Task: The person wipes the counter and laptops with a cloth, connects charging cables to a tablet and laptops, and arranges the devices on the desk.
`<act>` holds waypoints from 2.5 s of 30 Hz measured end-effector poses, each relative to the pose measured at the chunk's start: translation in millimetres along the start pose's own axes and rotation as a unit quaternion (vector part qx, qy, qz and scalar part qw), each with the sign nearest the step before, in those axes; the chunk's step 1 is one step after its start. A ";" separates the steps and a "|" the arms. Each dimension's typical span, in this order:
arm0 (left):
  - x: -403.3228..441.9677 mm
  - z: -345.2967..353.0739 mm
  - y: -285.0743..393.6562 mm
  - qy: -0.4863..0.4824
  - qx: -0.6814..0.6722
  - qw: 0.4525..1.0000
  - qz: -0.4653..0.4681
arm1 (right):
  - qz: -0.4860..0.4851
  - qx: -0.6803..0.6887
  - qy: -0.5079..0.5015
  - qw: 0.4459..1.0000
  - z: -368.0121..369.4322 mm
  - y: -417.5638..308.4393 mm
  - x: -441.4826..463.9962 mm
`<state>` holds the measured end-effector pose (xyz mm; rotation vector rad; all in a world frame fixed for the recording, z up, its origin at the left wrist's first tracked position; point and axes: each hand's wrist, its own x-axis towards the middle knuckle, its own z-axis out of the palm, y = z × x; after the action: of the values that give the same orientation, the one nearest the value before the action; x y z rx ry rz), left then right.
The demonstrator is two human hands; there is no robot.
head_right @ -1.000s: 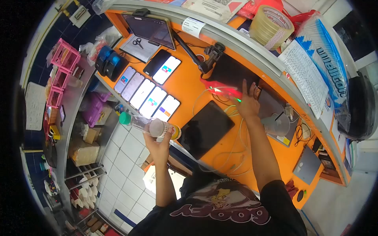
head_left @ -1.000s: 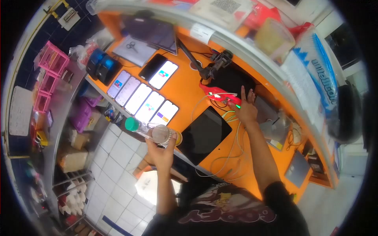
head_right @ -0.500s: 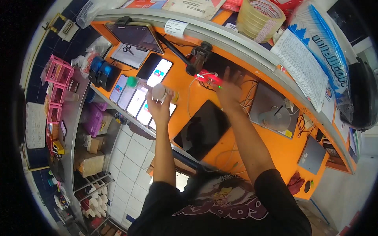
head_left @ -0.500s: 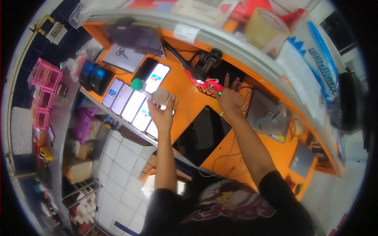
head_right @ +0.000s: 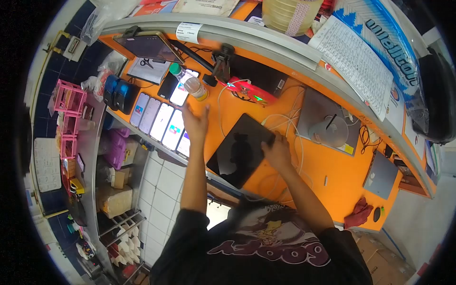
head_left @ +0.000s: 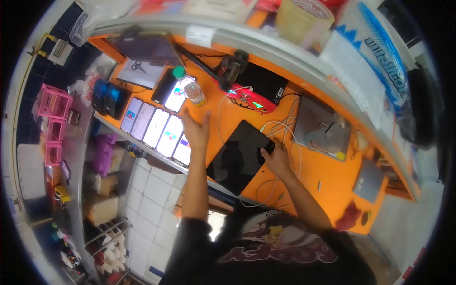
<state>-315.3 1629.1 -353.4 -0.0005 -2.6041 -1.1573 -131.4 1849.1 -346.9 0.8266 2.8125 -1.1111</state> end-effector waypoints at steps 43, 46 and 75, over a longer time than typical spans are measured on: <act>-342.0 -340.5 -76.9 0.125 -0.588 0.773 -0.203 | -0.478 -0.115 -0.228 0.840 86.9 -67.7 -73.3; -355.2 -332.9 -83.6 0.136 -0.460 0.848 -0.224 | -0.496 -0.207 -0.235 0.810 109.1 -51.3 -94.5; -116.4 -80.8 -13.6 -0.265 0.276 0.915 -0.128 | -0.161 -0.457 -0.508 0.712 -92.2 40.7 -133.2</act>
<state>-184.1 1574.7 -342.6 0.1719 -3.4213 -0.4776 19.3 1870.0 -277.9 -0.3322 2.0156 0.0565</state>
